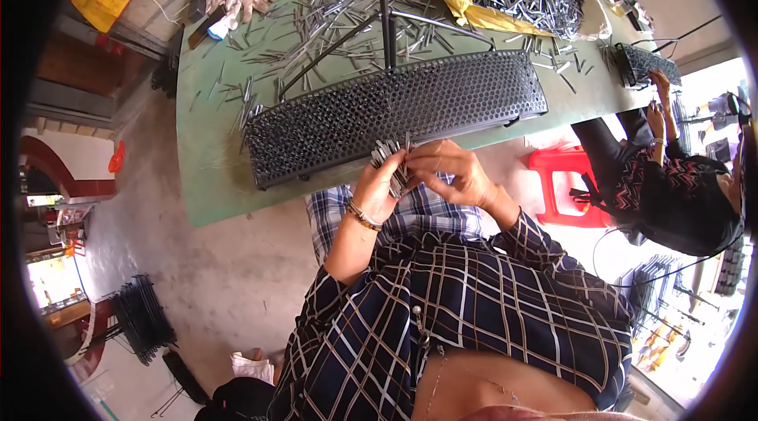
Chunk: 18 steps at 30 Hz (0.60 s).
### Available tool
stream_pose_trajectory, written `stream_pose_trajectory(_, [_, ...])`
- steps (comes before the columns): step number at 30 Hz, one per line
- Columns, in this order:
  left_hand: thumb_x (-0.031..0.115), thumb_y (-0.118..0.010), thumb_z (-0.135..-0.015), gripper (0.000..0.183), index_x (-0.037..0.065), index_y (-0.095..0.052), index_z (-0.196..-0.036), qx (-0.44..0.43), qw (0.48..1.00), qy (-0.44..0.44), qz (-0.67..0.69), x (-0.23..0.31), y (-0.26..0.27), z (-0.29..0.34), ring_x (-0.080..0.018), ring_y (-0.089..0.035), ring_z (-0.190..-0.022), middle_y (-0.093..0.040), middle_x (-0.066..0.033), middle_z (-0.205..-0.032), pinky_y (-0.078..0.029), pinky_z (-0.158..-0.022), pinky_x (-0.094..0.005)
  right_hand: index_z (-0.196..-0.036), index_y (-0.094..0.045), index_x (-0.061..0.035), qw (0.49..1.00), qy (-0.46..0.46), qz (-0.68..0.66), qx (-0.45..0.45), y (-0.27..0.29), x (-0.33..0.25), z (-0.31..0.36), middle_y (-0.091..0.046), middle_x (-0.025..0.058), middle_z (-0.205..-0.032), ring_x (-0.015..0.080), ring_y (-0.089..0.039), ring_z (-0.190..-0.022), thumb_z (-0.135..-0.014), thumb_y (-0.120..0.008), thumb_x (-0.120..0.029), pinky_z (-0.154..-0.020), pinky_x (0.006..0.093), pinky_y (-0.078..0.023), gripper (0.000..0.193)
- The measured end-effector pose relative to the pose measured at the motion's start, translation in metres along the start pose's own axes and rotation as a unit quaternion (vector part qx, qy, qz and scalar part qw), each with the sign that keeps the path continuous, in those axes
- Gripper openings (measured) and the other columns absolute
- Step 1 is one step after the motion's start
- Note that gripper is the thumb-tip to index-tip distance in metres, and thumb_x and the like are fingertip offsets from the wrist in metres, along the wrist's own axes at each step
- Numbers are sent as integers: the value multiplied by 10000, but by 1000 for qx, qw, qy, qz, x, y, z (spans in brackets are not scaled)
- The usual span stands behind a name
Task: Manually inserting small metal rods into a perforated metal grid component.
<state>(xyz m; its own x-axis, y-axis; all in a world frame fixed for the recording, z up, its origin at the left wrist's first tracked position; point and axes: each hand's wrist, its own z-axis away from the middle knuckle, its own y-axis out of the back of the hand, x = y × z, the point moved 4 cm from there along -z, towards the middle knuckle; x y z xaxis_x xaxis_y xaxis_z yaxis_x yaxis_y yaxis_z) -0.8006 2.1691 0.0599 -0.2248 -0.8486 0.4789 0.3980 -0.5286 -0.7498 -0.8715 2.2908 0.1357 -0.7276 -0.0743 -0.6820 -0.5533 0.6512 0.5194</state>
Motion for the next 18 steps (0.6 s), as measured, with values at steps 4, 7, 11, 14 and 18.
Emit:
stream_pose_trajectory(4, [202,-568,-887,165,64,-589,-975,10,1000,-11,-24,5,-4,3,-136,-612,-729,-612,-20,-873,-530,-643,-305,-967,-648,14,951,-289,-69,80,5,18,-13,-654,111,-906,154,-619,-780,-811,-667,-151,-689,270,-488,229])
stream_pose_trajectory(7, [192,-576,-883,165,54,-585,-972,11,999,-8,-52,4,-8,8,-147,-622,-755,-610,-31,-860,-535,-653,-305,-963,-642,34,921,-337,-192,25,-10,38,-11,-662,94,-843,107,-604,-751,-823,-663,-156,-669,249,-489,236])
stream_pose_trajectory(11, [181,-587,-874,141,59,-601,-944,27,999,-8,-41,4,-12,10,-149,-604,-759,-619,-53,-844,-506,-700,-309,-952,-634,56,908,-347,-233,29,-9,49,-15,-659,74,-809,92,-598,-769,-837,-651,-153,-674,248,-497,240])
stream_pose_trajectory(14, [176,-582,-874,159,57,-612,-974,45,998,9,-37,4,-10,8,-146,-595,-763,-615,-51,-853,-498,-691,-304,-962,-644,19,936,-309,-140,96,13,39,-42,-668,95,-832,109,-614,-754,-833,-647,-137,-670,250,-496,202])
stream_pose_trajectory(18, [178,-556,-887,203,11,-601,-994,31,998,12,-46,0,1,-3,-163,-619,-734,-618,-58,-849,-527,-637,-300,-986,-647,-18,968,-205,1,146,16,62,-70,-660,99,-852,138,-626,-751,-814,-653,-111,-673,258,-492,196])
